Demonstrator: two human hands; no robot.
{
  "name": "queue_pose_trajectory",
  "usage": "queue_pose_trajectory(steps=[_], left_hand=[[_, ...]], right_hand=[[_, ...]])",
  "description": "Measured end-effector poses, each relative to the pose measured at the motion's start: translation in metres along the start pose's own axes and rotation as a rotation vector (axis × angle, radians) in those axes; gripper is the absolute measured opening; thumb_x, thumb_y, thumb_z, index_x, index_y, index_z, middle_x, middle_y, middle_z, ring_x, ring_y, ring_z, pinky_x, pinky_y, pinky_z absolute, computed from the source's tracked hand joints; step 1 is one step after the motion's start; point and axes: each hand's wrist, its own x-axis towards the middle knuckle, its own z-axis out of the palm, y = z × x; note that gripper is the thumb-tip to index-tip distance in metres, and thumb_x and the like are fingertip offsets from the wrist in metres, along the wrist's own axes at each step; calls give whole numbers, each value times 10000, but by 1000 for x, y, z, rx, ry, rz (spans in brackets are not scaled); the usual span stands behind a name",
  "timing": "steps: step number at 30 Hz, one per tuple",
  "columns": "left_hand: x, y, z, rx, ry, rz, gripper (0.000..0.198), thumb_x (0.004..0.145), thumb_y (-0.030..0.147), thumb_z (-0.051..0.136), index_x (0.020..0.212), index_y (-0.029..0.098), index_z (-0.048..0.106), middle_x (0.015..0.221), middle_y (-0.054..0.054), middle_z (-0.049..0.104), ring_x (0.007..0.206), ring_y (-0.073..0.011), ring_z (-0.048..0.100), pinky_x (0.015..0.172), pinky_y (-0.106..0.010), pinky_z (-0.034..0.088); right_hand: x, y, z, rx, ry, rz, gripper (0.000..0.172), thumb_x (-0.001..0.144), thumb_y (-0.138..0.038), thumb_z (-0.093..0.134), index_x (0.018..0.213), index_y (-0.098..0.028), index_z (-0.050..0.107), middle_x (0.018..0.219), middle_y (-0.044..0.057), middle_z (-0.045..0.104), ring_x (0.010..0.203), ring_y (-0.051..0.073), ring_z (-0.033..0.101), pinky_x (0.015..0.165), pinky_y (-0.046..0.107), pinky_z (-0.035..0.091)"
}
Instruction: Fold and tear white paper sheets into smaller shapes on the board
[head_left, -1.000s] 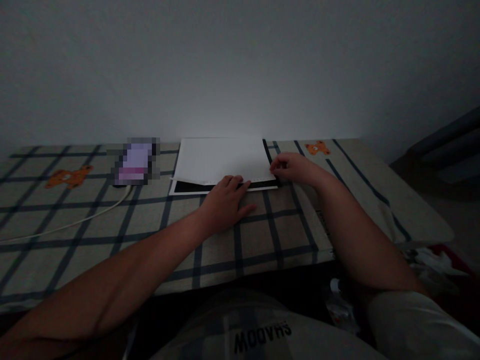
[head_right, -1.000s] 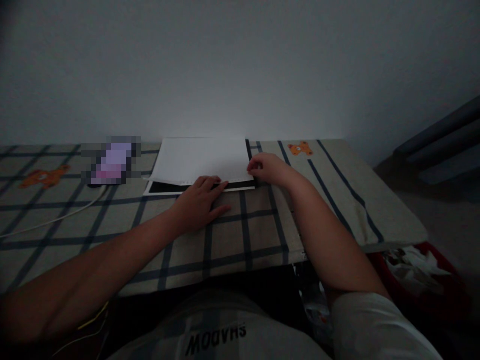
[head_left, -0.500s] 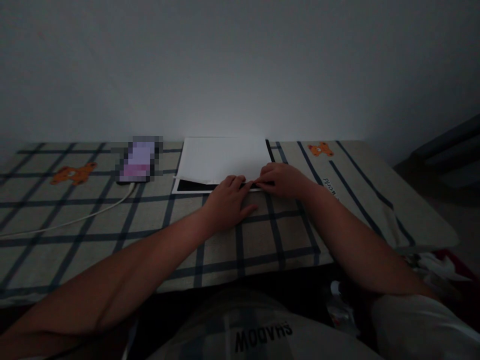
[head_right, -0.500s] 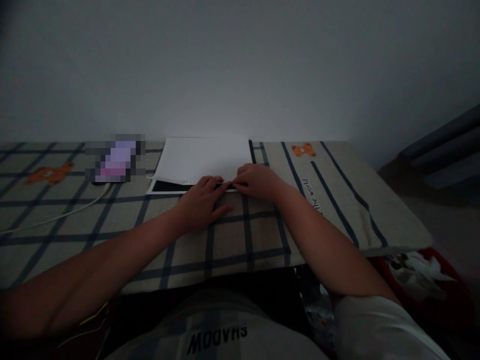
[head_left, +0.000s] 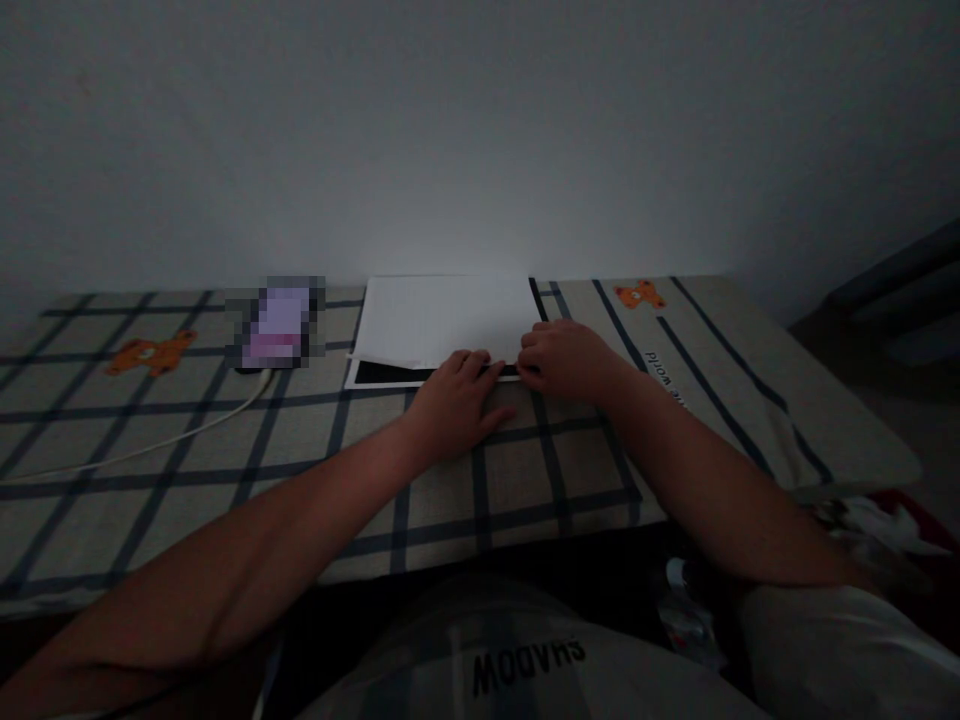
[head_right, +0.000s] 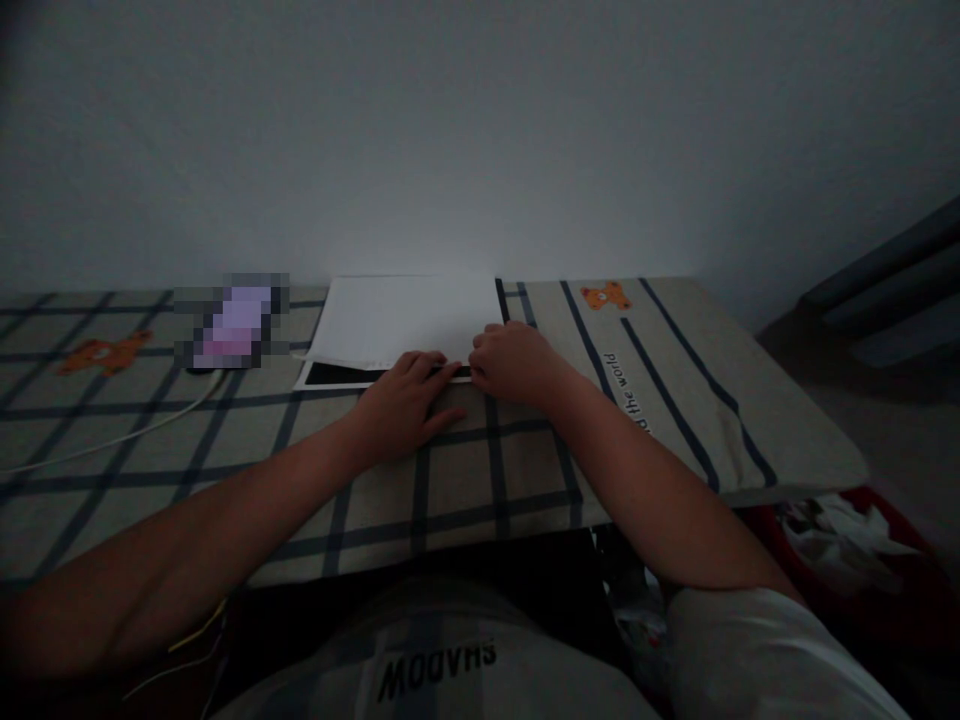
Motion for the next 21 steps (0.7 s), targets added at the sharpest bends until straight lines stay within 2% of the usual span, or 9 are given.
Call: queue_pose_trajectory(steps=[5, 11, 13, 16, 18, 21], left_hand=[[0, 0, -1, 1, -5, -11, 718, 989, 588, 472, 1495, 79, 494, 1439, -179, 543, 1293, -324, 477, 1158, -428, 361], [0, 0, 2, 4, -11, -8, 732, 994, 598, 445, 1502, 72, 483, 1459, -193, 527, 1312, -335, 461, 1163, -439, 348], [-1, 0, 2, 3, -7, -8, 726, 997, 597, 438, 1499, 75, 486, 1456, -192, 530, 1310, -332, 464, 1160, -441, 351], [-1, 0, 2, 5, 1, -8, 723, 998, 598, 435, 1503, 82, 482, 1456, -183, 532, 1311, -326, 467, 1159, -433, 354], [-1, 0, 2, 9, -7, -13, 726, 997, 596, 441, 1510, 83, 476, 1458, -181, 530, 1312, -328, 470, 1157, -429, 358], [-1, 0, 0, 17, -18, -14, 731, 998, 590, 447, 1514, 72, 470, 1461, -187, 527, 1316, -336, 471, 1159, -429, 355]], right_hand=[[-7, 8, -9, 6, -110, 111, 360, 951, -274, 469, 897, -157, 805, 915, 125, 762, 856, 241, 659, 723, 348, 407], [-15, 16, -18, 8, -242, 316, 329, 897, -282, 519, 915, -165, 826, 952, 152, 772, 830, 269, 682, 685, 355, 416], [-16, 19, -17, 14, -211, 349, 310, 889, -289, 535, 912, -174, 822, 959, 143, 772, 844, 270, 677, 686, 350, 416], [-16, 22, -13, 63, -65, 341, 325, 939, -318, 508, 948, -193, 807, 1021, 116, 769, 919, 256, 663, 700, 328, 410], [-15, 21, -9, 113, 7, 287, 356, 983, -337, 471, 997, -197, 797, 1050, 101, 762, 944, 239, 654, 704, 316, 400], [-12, 15, -4, 184, -17, 144, 367, 1014, -351, 448, 1064, -221, 788, 1034, 73, 752, 917, 208, 651, 688, 302, 375]])
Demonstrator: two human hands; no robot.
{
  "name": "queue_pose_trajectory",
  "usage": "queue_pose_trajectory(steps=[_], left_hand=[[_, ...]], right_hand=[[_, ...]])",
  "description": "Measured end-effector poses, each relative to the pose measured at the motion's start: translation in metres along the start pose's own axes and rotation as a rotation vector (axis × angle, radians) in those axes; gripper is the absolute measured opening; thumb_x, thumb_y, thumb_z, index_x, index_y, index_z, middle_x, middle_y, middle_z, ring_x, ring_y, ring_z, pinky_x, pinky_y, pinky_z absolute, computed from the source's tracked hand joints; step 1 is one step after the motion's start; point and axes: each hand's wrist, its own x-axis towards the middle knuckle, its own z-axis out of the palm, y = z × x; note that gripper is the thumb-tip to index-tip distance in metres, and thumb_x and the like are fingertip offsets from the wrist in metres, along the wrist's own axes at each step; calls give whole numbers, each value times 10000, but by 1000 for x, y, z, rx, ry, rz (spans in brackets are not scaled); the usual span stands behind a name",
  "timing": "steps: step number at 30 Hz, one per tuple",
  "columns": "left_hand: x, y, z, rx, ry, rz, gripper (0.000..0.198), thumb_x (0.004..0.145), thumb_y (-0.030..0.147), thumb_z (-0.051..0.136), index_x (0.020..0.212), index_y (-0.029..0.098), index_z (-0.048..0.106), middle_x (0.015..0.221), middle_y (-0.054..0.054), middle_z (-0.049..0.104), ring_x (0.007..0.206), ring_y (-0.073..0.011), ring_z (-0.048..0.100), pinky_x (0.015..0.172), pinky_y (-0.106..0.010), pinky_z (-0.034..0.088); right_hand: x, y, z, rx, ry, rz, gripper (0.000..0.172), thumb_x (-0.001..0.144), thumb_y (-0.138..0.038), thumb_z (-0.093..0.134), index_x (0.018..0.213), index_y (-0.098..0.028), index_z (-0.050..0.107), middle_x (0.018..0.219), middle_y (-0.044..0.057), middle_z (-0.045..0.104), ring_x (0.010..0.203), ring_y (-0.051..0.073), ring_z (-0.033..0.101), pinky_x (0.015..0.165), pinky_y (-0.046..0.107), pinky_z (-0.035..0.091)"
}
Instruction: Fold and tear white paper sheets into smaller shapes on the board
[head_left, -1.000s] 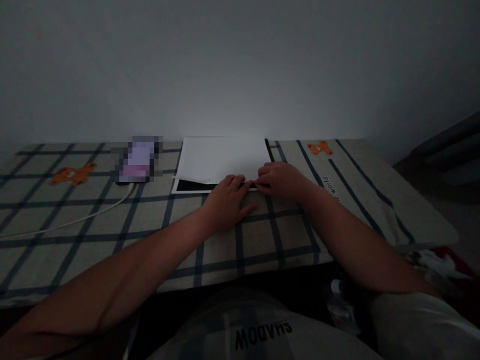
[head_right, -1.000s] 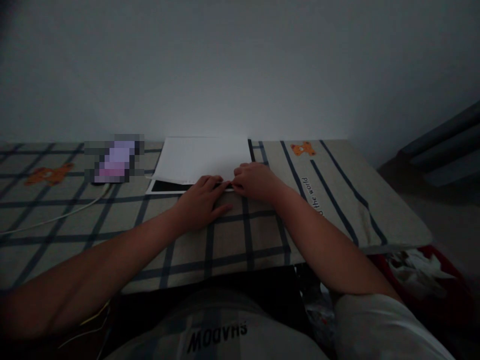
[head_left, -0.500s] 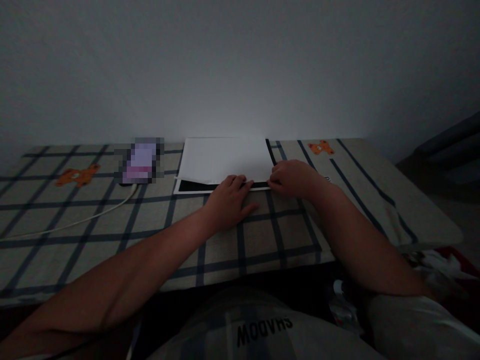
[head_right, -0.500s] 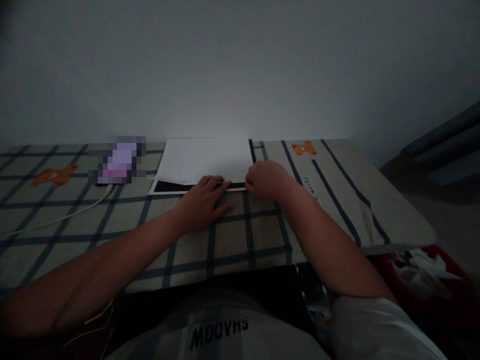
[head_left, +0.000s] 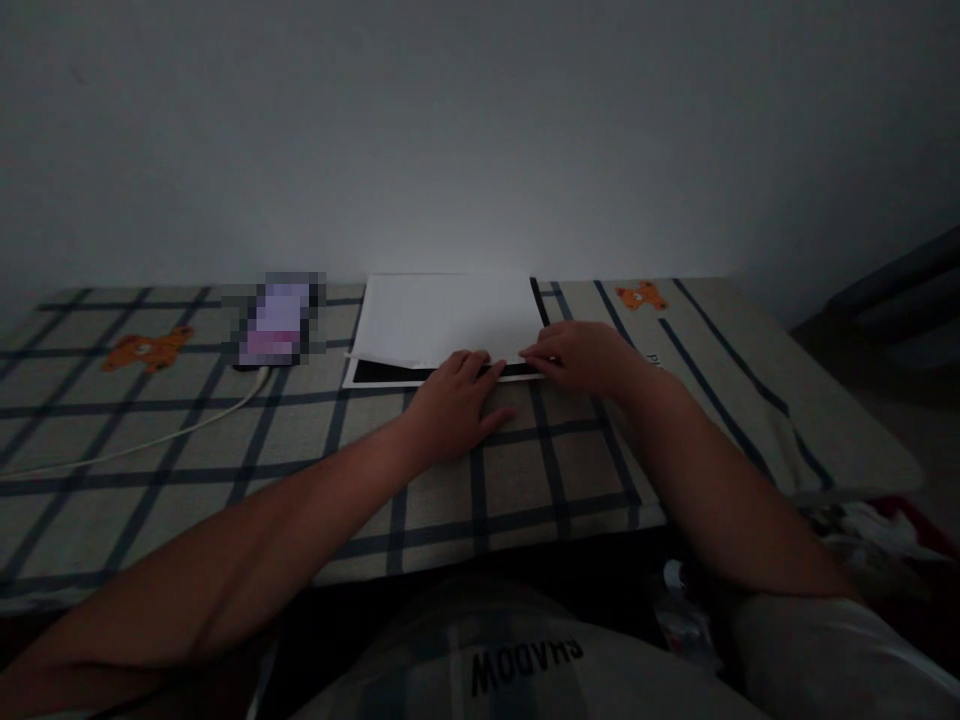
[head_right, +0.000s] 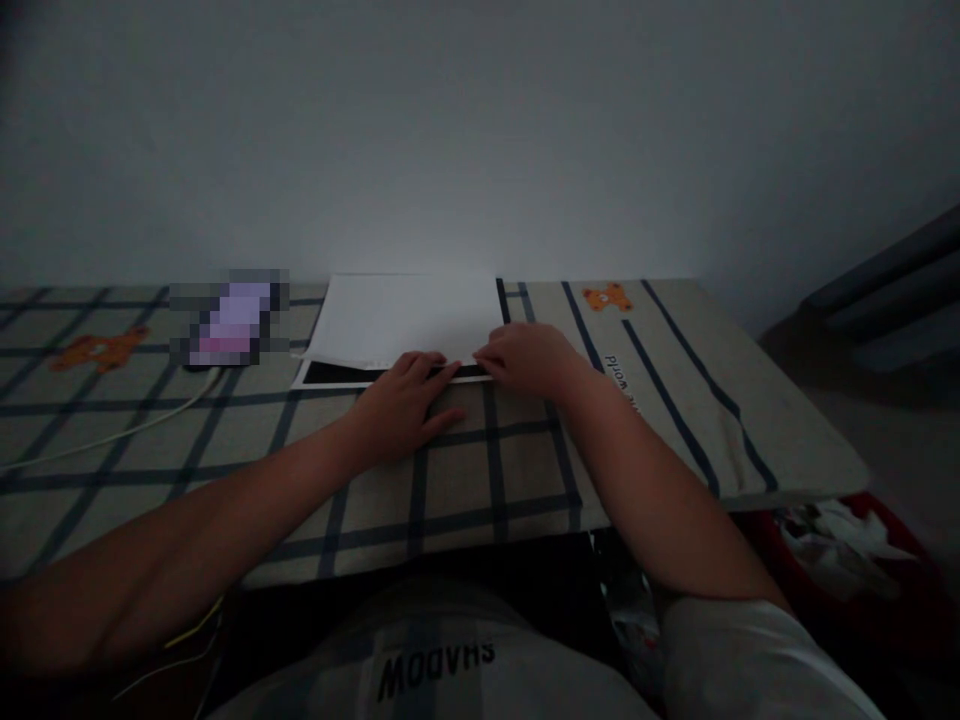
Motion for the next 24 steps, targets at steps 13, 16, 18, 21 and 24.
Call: queue_pose_trajectory(steps=[13, 16, 18, 21, 24], left_hand=[[-6, 14, -11, 170, -31, -84, 745, 994, 624, 433, 1458, 48, 517, 1487, -207, 543, 1372, -357, 480, 1200, -492, 306], [-7, 15, -11, 194, -28, -119, 769, 978, 649, 445, 1450, 49, 529, 1490, -214, 541, 1375, -370, 479, 1201, -494, 299], [-8, 16, -12, 195, -30, -130, 763, 977, 646, 447, 1449, 53, 532, 1490, -213, 542, 1378, -376, 477, 1198, -501, 297], [-11, 17, -15, 191, -37, -160, 741, 984, 632, 437, 1455, 67, 531, 1505, -212, 530, 1392, -383, 460, 1192, -529, 289], [-13, 16, -19, 192, -36, -208, 732, 984, 631, 437, 1442, 71, 545, 1502, -225, 529, 1407, -393, 442, 1193, -562, 267]], right_hand=[[6, -12, 1, 41, -150, 25, 404, 1018, -371, 444, 1012, -155, 785, 971, 107, 753, 841, 193, 652, 676, 302, 359], [7, -12, 2, 43, -141, 29, 426, 1018, -392, 435, 973, -157, 787, 959, 105, 757, 835, 194, 650, 669, 304, 354], [7, -11, 3, 44, -139, 23, 441, 1020, -398, 425, 957, -156, 788, 956, 106, 760, 834, 195, 652, 667, 308, 351], [7, -11, 3, 38, -141, 29, 454, 1020, -406, 418, 942, -159, 791, 952, 107, 764, 814, 197, 653, 648, 313, 337], [8, -11, 3, 41, -141, 34, 465, 1025, -411, 408, 931, -167, 793, 945, 108, 765, 804, 193, 652, 640, 313, 328]])
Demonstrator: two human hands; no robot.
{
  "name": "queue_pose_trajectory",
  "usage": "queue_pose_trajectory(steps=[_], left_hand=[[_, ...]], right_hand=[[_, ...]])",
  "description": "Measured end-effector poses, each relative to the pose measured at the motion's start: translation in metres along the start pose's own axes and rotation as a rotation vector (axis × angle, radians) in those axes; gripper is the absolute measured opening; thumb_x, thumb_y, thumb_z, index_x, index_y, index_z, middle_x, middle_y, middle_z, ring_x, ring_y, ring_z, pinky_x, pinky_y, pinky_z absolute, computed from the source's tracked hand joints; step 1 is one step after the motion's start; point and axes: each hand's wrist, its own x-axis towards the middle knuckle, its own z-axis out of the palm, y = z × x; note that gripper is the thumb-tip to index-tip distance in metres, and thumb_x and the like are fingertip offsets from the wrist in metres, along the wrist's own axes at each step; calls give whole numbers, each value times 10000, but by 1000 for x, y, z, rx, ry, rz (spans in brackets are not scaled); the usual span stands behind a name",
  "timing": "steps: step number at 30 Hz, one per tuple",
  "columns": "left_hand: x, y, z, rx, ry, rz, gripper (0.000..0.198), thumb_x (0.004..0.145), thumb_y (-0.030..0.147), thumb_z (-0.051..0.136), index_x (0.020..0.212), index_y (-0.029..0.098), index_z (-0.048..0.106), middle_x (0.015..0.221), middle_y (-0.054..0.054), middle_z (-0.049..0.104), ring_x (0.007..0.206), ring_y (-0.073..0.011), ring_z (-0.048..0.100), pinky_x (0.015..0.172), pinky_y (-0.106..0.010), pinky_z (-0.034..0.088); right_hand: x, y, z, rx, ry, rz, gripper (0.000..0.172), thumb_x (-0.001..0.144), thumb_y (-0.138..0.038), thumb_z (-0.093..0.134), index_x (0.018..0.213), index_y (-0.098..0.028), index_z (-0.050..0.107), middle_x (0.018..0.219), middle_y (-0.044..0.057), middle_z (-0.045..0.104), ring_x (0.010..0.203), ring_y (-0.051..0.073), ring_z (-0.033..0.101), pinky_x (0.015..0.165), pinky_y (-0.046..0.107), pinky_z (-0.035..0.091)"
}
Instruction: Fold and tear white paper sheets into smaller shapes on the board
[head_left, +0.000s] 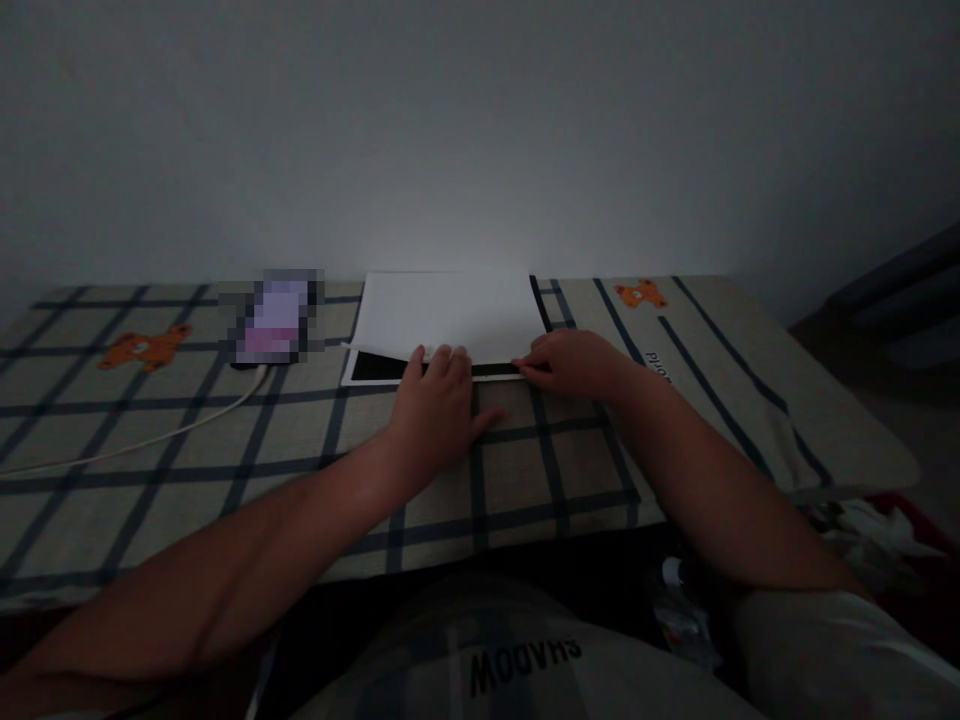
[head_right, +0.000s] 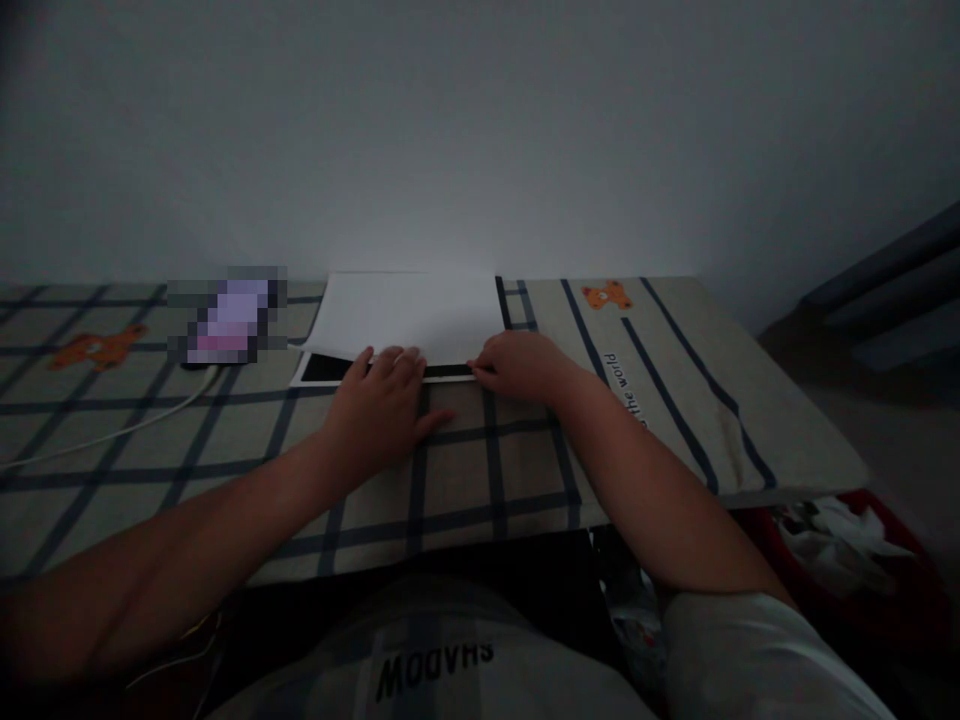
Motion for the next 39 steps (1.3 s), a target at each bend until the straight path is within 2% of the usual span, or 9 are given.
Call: queue_pose_trajectory(steps=[4, 7, 11, 14, 22, 27, 30, 39], left_hand=[[-1, -4, -1, 1, 14, -11, 741, 978, 649, 435, 1423, 72, 568, 1485, -227, 545, 1408, -396, 441, 1197, -570, 248], [2, -4, 2, 7, 33, 22, 770, 979, 675, 403, 1409, 61, 582, 1478, -222, 554, 1395, -378, 458, 1204, -542, 252], [4, 0, 5, -10, 41, 41, 791, 978, 706, 359, 1396, 78, 599, 1471, -202, 566, 1362, -362, 488, 1184, -516, 295], [4, 5, 6, -45, 40, 70, 812, 974, 712, 357, 1418, 67, 573, 1480, -210, 555, 1340, -364, 502, 1154, -512, 339], [4, 3, 9, -97, 31, 88, 790, 981, 688, 375, 1436, 64, 540, 1482, -207, 545, 1322, -368, 507, 1127, -491, 378], [6, 0, 12, -140, 14, 132, 830, 976, 695, 379, 1457, 30, 502, 1489, -215, 531, 1334, -360, 499, 1167, -469, 346], [9, -3, 15, -153, 1, 157, 832, 996, 664, 366, 1475, -10, 467, 1514, -225, 507, 1375, -350, 471, 1196, -447, 320], [11, -6, 26, -183, 53, 156, 824, 1007, 651, 335, 1496, -2, 448, 1561, -242, 449, 1447, -351, 413, 1216, -454, 304]], right_hand=[[-1, 0, 0, 4, 3, 1, 445, 1018, -404, 421, 962, -177, 799, 956, 103, 763, 805, 189, 646, 639, 309, 328], [-2, 0, 1, -14, 57, -28, 397, 1003, -372, 445, 1040, -196, 798, 992, 89, 756, 828, 191, 643, 631, 305, 318], [-2, -2, 6, -38, 132, -75, 405, 1015, -357, 435, 1292, -259, 714, 1039, 72, 743, 859, 192, 642, 628, 295, 304], [-1, -6, 10, -37, 113, -114, 430, 1021, -356, 434, 1388, -277, 644, 1048, 72, 735, 854, 189, 638, 625, 290, 297], [3, -7, 13, -5, 81, -151, 405, 1030, -367, 424, 1294, -246, 706, 1020, 78, 720, 849, 185, 611, 644, 296, 302], [1, -6, 11, 1, 89, -160, 388, 1032, -361, 431, 1185, -217, 757, 988, 78, 722, 844, 179, 614, 655, 294, 313], [1, -6, 11, -22, 92, -140, 386, 1028, -359, 436, 1194, -218, 755, 991, 78, 729, 844, 181, 622, 642, 292, 304], [2, -2, 10, -45, 86, -82, 396, 1031, -388, 430, 1245, -269, 742, 984, 67, 739, 833, 182, 623, 643, 290, 310]])
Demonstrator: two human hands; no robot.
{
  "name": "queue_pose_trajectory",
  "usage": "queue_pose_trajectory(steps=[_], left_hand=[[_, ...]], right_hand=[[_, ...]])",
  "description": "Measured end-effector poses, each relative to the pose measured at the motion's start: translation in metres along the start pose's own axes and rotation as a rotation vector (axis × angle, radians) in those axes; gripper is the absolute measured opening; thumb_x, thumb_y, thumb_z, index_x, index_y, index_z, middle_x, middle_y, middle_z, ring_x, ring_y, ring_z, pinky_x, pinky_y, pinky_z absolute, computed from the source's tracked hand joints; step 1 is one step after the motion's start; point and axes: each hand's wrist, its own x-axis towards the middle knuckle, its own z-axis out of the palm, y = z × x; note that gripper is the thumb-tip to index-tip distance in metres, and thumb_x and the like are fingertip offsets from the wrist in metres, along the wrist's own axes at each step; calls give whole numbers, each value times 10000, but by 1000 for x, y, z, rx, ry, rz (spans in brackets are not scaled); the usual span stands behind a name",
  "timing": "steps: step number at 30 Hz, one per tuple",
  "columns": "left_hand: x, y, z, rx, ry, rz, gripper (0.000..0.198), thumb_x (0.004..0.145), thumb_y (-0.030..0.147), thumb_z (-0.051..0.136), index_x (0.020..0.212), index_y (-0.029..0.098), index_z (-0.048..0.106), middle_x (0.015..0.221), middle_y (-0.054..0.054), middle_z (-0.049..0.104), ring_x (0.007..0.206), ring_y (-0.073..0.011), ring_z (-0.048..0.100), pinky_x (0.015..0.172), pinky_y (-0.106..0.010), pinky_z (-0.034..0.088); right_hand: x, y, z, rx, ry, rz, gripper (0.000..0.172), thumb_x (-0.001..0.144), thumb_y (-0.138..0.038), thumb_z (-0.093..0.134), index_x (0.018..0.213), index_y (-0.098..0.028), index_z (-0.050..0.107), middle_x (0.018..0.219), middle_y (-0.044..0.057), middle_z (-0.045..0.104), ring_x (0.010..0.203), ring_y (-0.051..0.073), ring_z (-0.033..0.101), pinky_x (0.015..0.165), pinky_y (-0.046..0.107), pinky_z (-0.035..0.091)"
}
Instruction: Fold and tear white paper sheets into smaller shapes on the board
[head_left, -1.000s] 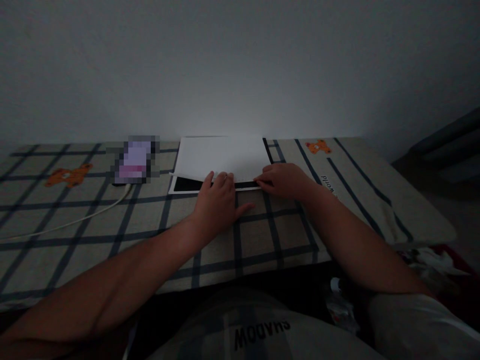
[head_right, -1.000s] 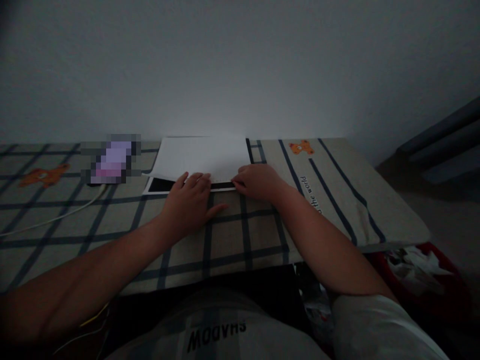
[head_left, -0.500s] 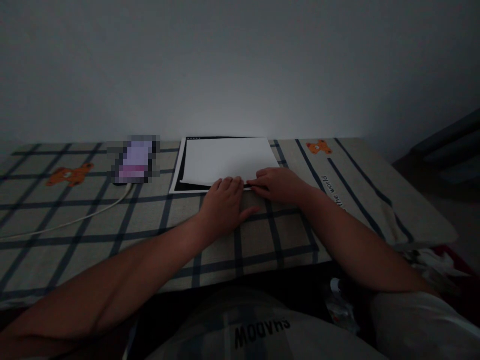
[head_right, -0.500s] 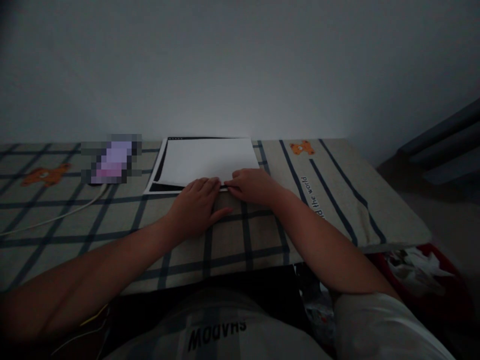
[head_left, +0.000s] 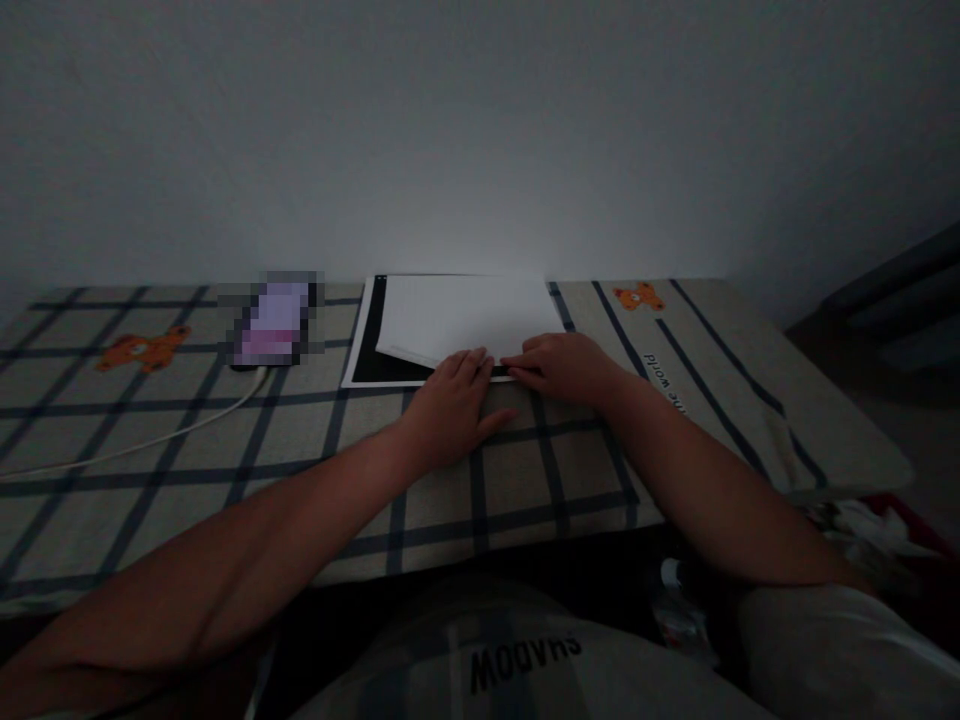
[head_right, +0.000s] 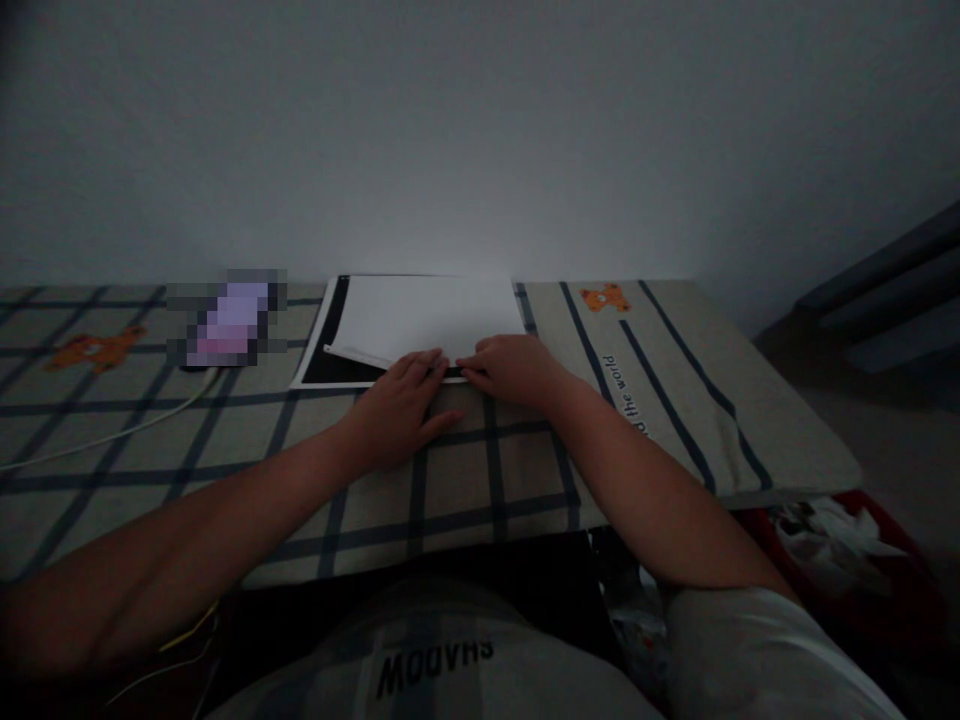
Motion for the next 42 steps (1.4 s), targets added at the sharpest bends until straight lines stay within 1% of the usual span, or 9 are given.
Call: queue_pose_trajectory(steps=[8, 12, 17, 22, 25, 28, 31, 34, 42], left_hand=[[0, -1, -5, -3, -39, -15, 823, 1007, 648, 351, 1502, -2, 449, 1606, -245, 384, 1502, -363, 346, 1244, -447, 267], [-1, 0, -8, 19, -52, -19, 811, 1005, 646, 361, 1500, 11, 455, 1613, -247, 373, 1519, -369, 316, 1246, -473, 260], [-2, 2, -9, 59, -87, -45, 864, 990, 683, 354, 1515, 0, 428, 1606, -252, 382, 1513, -390, 320, 1233, -498, 274], [-3, 1, -10, 45, -167, -77, 954, 954, 745, 364, 1565, 12, 348, 1644, -247, 310, 1538, -416, 251, 1226, -547, 272], [-4, 3, -11, 55, -212, -113, 957, 953, 747, 366, 1601, 48, 286, 1675, -227, 238, 1557, -420, 186, 1224, -592, 254], [-4, 5, -12, 64, -227, -140, 944, 956, 745, 357, 1615, 75, 267, 1683, -222, 209, 1566, -411, 157, 1231, -599, 233], [-4, 7, -13, 66, -236, -155, 942, 953, 750, 354, 1614, 84, 275, 1682, -235, 196, 1566, -412, 155, 1235, -593, 224], [-3, 9, -15, 71, -248, -176, 956, 943, 756, 379, 1608, 76, 287, 1671, -262, 201, 1562, -415, 170, 1229, -589, 238], [-4, 11, -19, 118, -256, -217, 1039, 909, 781, 431, 1563, -20, 333, 1633, -318, 259, 1544, -419, 238, 1232, -531, 260]], right_hand=[[0, 0, -1, 15, -35, 15, 406, 1040, -398, 423, 1245, -249, 741, 1013, 78, 749, 872, 191, 649, 651, 299, 326], [0, -1, -3, 23, -37, 30, 432, 1042, -403, 402, 1203, -229, 764, 988, 81, 756, 860, 194, 654, 651, 307, 334], [1, -2, -4, 29, -32, 42, 452, 1047, -413, 383, 1179, -224, 773, 988, 86, 759, 859, 190, 651, 666, 305, 354], [2, -1, -3, 29, -39, 42, 464, 1047, -415, 379, 1126, -198, 781, 977, 90, 759, 856, 187, 654, 660, 302, 347], [3, -1, -2, 38, -38, 48, 463, 1044, -425, 392, 1089, -187, 787, 969, 93, 758, 857, 186, 653, 661, 300, 343], [3, 0, -2, 47, -43, 48, 455, 1041, -422, 394, 1118, -200, 784, 987, 92, 759, 864, 188, 651, 675, 301, 351], [2, 0, -1, 51, -48, 46, 440, 1036, -412, 402, 1162, -216, 775, 1012, 90, 759, 872, 192, 649, 683, 304, 353], [2, 0, -1, 54, -43, 43, 441, 1034, -414, 405, 1149, -212, 780, 993, 90, 760, 858, 190, 646, 671, 304, 339], [3, 1, 1, 52, -21, 43, 444, 1032, -417, 406, 1172, -220, 778, 967, 84, 760, 843, 191, 643, 641, 310, 301]])
